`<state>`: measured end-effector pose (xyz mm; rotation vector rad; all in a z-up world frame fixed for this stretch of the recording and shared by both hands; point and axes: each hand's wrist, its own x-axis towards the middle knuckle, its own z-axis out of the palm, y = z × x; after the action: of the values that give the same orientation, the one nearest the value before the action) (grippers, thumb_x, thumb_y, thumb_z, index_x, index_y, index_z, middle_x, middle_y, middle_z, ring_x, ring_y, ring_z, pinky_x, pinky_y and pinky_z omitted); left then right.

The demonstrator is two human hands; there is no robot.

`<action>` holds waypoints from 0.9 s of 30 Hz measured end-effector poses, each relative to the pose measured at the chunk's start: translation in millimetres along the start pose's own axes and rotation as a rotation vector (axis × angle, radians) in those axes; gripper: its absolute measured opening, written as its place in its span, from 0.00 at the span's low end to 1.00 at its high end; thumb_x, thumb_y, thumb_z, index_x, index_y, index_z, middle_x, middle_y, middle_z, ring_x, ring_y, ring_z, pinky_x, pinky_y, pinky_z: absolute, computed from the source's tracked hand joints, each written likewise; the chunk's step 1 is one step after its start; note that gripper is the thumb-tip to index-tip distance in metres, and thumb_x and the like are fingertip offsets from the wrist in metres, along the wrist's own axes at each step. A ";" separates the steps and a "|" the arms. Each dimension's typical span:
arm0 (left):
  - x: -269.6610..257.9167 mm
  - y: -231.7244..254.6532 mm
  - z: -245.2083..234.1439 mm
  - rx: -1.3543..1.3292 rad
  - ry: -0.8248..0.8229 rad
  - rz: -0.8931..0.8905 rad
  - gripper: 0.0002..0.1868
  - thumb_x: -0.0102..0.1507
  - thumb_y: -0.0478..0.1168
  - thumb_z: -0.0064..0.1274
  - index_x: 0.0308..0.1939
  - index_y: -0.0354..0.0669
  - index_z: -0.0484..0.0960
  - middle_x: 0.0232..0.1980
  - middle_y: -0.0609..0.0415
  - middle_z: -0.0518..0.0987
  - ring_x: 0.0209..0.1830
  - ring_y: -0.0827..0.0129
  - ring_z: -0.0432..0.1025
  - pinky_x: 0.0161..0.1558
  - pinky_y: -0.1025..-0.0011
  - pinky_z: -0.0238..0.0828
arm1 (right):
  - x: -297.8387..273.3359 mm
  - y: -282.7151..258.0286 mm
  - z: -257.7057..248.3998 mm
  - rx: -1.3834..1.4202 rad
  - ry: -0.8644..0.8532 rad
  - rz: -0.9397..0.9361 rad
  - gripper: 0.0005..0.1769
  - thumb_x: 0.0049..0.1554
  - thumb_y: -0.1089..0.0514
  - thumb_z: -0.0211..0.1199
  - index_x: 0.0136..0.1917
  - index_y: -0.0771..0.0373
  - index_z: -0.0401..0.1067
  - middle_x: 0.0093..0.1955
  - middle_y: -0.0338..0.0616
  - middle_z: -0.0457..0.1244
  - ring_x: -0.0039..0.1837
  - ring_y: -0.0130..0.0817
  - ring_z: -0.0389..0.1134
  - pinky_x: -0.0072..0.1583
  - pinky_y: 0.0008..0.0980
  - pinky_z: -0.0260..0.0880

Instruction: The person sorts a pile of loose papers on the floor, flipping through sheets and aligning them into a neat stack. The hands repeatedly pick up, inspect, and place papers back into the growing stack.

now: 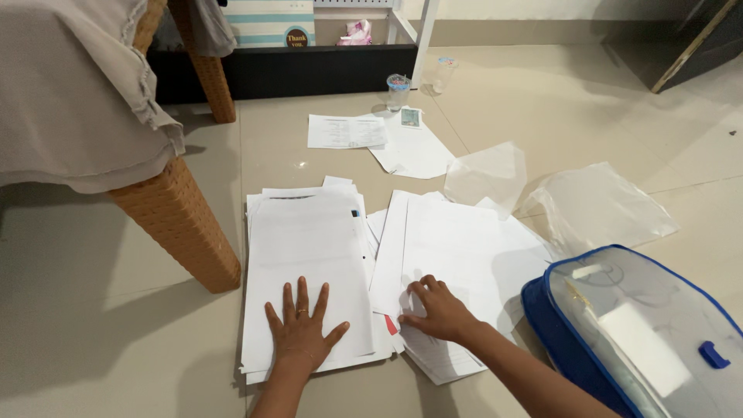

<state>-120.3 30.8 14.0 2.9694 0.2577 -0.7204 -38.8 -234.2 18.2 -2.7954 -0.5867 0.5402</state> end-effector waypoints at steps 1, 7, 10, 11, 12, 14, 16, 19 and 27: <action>0.4 -0.4 0.1 0.000 0.001 -0.001 0.47 0.65 0.77 0.26 0.81 0.72 0.28 0.85 0.52 0.21 0.83 0.52 0.15 0.75 0.37 0.16 | 1.8 -2.8 2.8 -0.003 0.011 0.016 0.39 0.53 0.37 0.67 0.70 0.57 0.62 0.72 0.51 0.52 0.72 0.50 0.57 0.65 0.47 0.70; 0.0 1.1 -2.2 0.005 -0.014 -0.013 0.47 0.65 0.77 0.26 0.81 0.74 0.28 0.85 0.53 0.21 0.83 0.53 0.15 0.76 0.37 0.16 | 4.9 -13.3 11.0 0.024 0.040 0.050 0.38 0.51 0.45 0.70 0.68 0.60 0.59 0.67 0.55 0.52 0.70 0.54 0.56 0.63 0.49 0.69; -0.8 0.7 -3.0 0.004 -0.027 -0.008 0.47 0.65 0.77 0.26 0.81 0.73 0.28 0.85 0.53 0.21 0.83 0.53 0.14 0.76 0.38 0.16 | 6.3 -8.8 10.8 0.019 0.040 0.037 0.33 0.52 0.47 0.69 0.66 0.59 0.61 0.66 0.53 0.54 0.68 0.53 0.58 0.63 0.49 0.70; -0.7 0.8 -3.1 0.002 -0.027 -0.009 0.47 0.65 0.77 0.26 0.81 0.73 0.28 0.85 0.53 0.21 0.83 0.53 0.14 0.76 0.38 0.16 | 7.0 -6.0 11.7 0.023 0.043 0.034 0.32 0.53 0.49 0.68 0.66 0.59 0.61 0.66 0.52 0.54 0.67 0.53 0.59 0.63 0.48 0.70; -0.6 0.8 -3.2 0.000 -0.028 -0.009 0.47 0.65 0.77 0.26 0.81 0.73 0.27 0.85 0.53 0.20 0.83 0.53 0.14 0.76 0.38 0.16 | 7.9 -2.6 13.4 0.027 0.046 0.030 0.31 0.53 0.51 0.67 0.66 0.59 0.62 0.66 0.52 0.54 0.66 0.53 0.59 0.63 0.48 0.70; -1.1 0.6 -3.0 -0.002 -0.029 -0.009 0.47 0.65 0.77 0.26 0.81 0.73 0.27 0.85 0.53 0.20 0.83 0.53 0.14 0.76 0.38 0.16 | 10.0 5.0 18.9 0.040 0.071 -0.005 0.27 0.54 0.54 0.65 0.64 0.61 0.63 0.65 0.53 0.55 0.64 0.53 0.60 0.63 0.48 0.69; -0.5 1.0 -3.3 -0.001 -0.027 -0.010 0.47 0.65 0.77 0.26 0.81 0.73 0.27 0.85 0.53 0.20 0.83 0.53 0.14 0.76 0.38 0.16 | 14.7 14.1 23.4 0.056 0.118 -0.070 0.20 0.55 0.59 0.63 0.60 0.63 0.67 0.63 0.54 0.57 0.62 0.53 0.63 0.63 0.47 0.69; 0.8 0.6 -2.4 -0.013 -0.032 -0.007 0.47 0.65 0.77 0.27 0.81 0.73 0.27 0.85 0.54 0.20 0.83 0.53 0.14 0.76 0.38 0.16 | 22.2 26.4 24.5 0.203 0.165 -0.033 0.08 0.59 0.61 0.57 0.50 0.67 0.71 0.57 0.55 0.63 0.56 0.49 0.68 0.61 0.44 0.72; 4.7 2.2 -16.8 -0.031 -0.046 0.022 0.48 0.65 0.77 0.31 0.82 0.65 0.40 0.85 0.44 0.31 0.83 0.44 0.23 0.74 0.35 0.20 | -3.3 1.6 -37.5 0.537 0.584 0.281 0.10 0.67 0.56 0.52 0.51 0.67 0.66 0.44 0.59 0.67 0.44 0.51 0.69 0.51 0.45 0.70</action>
<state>-108.3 31.2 26.8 2.9175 0.2308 -0.7730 -26.0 -242.6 52.6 -2.3434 0.0726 -0.0873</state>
